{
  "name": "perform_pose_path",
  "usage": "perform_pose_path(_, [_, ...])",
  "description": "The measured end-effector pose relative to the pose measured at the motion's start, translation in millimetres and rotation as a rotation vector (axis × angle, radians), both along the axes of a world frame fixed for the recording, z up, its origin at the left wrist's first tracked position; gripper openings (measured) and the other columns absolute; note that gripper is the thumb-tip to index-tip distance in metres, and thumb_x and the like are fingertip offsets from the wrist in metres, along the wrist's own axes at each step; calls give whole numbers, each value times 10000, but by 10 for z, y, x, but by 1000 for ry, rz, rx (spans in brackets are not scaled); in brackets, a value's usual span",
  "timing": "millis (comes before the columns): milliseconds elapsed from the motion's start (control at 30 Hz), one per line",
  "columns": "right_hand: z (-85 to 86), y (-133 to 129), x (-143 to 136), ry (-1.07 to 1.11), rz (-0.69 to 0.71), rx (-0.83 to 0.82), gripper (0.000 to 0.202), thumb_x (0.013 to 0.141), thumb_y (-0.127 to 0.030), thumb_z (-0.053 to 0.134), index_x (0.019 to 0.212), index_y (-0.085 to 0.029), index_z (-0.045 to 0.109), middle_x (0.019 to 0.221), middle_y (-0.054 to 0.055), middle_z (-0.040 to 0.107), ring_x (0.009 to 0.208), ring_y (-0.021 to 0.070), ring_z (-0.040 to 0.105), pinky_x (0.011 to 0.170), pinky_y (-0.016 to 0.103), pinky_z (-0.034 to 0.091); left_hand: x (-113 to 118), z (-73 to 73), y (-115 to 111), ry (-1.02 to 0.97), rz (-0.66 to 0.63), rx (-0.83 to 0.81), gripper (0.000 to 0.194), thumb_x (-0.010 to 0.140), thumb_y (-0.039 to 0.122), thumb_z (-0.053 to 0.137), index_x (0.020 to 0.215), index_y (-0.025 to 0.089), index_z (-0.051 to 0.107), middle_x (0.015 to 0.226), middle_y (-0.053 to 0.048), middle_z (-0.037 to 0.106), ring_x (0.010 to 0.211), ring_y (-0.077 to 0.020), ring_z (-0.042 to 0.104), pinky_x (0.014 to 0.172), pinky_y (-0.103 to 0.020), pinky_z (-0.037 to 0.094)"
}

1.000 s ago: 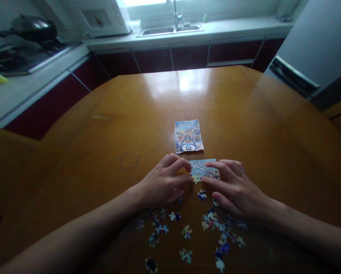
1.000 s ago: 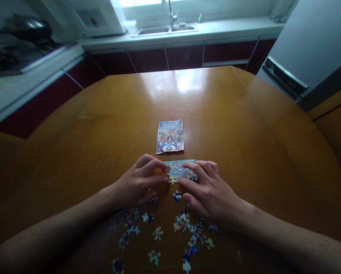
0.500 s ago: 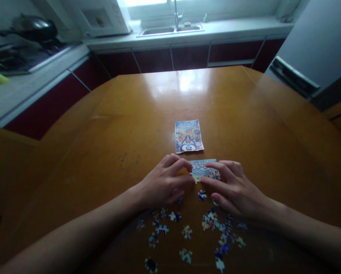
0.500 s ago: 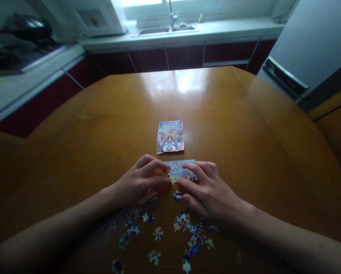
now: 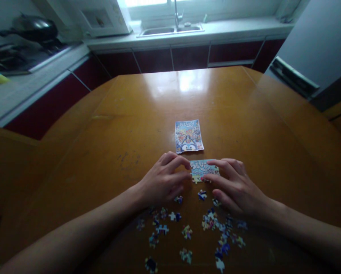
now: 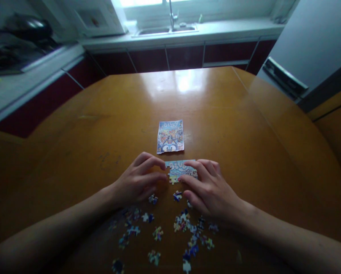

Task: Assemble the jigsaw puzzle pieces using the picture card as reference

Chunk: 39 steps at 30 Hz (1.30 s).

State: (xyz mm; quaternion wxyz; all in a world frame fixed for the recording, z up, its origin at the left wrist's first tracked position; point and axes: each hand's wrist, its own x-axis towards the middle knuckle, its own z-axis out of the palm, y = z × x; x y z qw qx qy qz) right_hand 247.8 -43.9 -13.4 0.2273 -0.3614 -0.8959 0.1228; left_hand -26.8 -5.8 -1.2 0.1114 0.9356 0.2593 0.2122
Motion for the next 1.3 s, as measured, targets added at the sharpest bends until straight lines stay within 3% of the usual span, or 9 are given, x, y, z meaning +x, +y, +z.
perform_pose_path(800, [24, -10, -14, -43, 19, -8, 309, 950, -304, 547, 1242, -227, 607, 1385, 141, 466, 1241, 332, 400, 1007, 541, 362, 8, 2, -16, 37, -75, -41, 368, 841, 158, 604, 1192, 261, 646, 1211, -74, 574, 1072, -277, 453, 970, -465, 445])
perform_pose_path(1300, [-1, -8, -24, -83, 11, 11, 336, 948, -330, 552, 1270, -248, 607, 1399, 130, 468, 1252, 338, 395, 1021, 543, 356, 44, 2, -24, 69, -56, -31, 295, 883, 178, 601, 1163, 255, 653, 1226, -76, 569, 1101, -278, 449, 973, -454, 452])
